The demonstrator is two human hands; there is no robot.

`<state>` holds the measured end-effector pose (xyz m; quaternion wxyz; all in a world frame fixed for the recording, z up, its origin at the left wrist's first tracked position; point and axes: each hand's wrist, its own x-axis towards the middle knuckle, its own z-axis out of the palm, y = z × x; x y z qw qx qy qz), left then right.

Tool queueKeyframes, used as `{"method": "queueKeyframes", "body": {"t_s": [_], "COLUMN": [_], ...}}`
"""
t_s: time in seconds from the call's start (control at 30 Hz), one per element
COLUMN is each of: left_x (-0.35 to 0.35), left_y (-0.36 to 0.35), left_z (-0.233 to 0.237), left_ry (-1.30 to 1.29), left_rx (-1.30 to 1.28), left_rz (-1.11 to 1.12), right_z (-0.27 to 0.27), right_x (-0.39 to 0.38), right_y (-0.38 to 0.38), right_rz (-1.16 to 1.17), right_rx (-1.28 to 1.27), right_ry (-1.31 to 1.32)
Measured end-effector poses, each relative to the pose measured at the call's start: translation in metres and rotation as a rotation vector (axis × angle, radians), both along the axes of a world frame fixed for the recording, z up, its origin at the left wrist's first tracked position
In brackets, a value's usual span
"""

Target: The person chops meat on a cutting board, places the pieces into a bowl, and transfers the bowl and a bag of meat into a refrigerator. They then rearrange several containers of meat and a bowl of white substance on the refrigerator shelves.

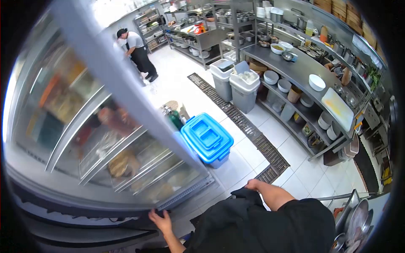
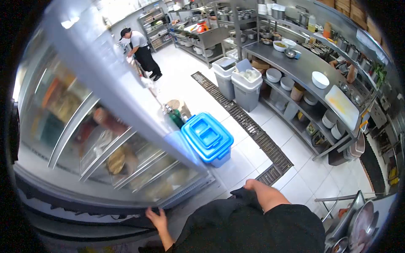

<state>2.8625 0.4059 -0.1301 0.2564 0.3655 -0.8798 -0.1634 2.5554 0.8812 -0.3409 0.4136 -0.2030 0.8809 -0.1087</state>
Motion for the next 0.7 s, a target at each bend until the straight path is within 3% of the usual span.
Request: {"method": "queueKeyframes", "body": {"t_s": [0.07,0.13,0.2,0.3,0.4,0.57,0.7], "left_x": [-0.008,-0.008,-0.013,-0.031,-0.083,-0.227,-0.389], "left_y": [0.041,0.057,0.088,0.124,0.147,0.162,0.160], "left_z": [-0.059,-0.135,-0.153,-0.150,-0.152,-0.180,-0.225], "left_ry": [-0.343,-0.600,-0.801,-0.951,-1.002,-0.973,-0.802], "left_rx": [0.357,0.504,0.726,1.118,1.290,1.344,1.279], "left_rz": [0.135,0.138,0.091,-0.066,-0.178,-0.308,-0.411], "right_z": [-0.003,0.022,-0.002,0.023,0.034,-0.015,0.026], "right_x": [-0.011,-0.031,-0.048,-0.065,-0.087,-0.088,-0.108], "right_y": [0.054,0.105,0.161,0.224,0.270,0.316,0.298], "right_rz": [-0.119,-0.209,-0.350,-0.553,-0.615,-0.953,-1.001], "right_rx": [0.019,0.088,0.093,0.061,0.084,0.041,0.039], "right_ry": [-0.067,-0.148,-0.222,-0.206,-0.260,-0.431,-0.489]}}
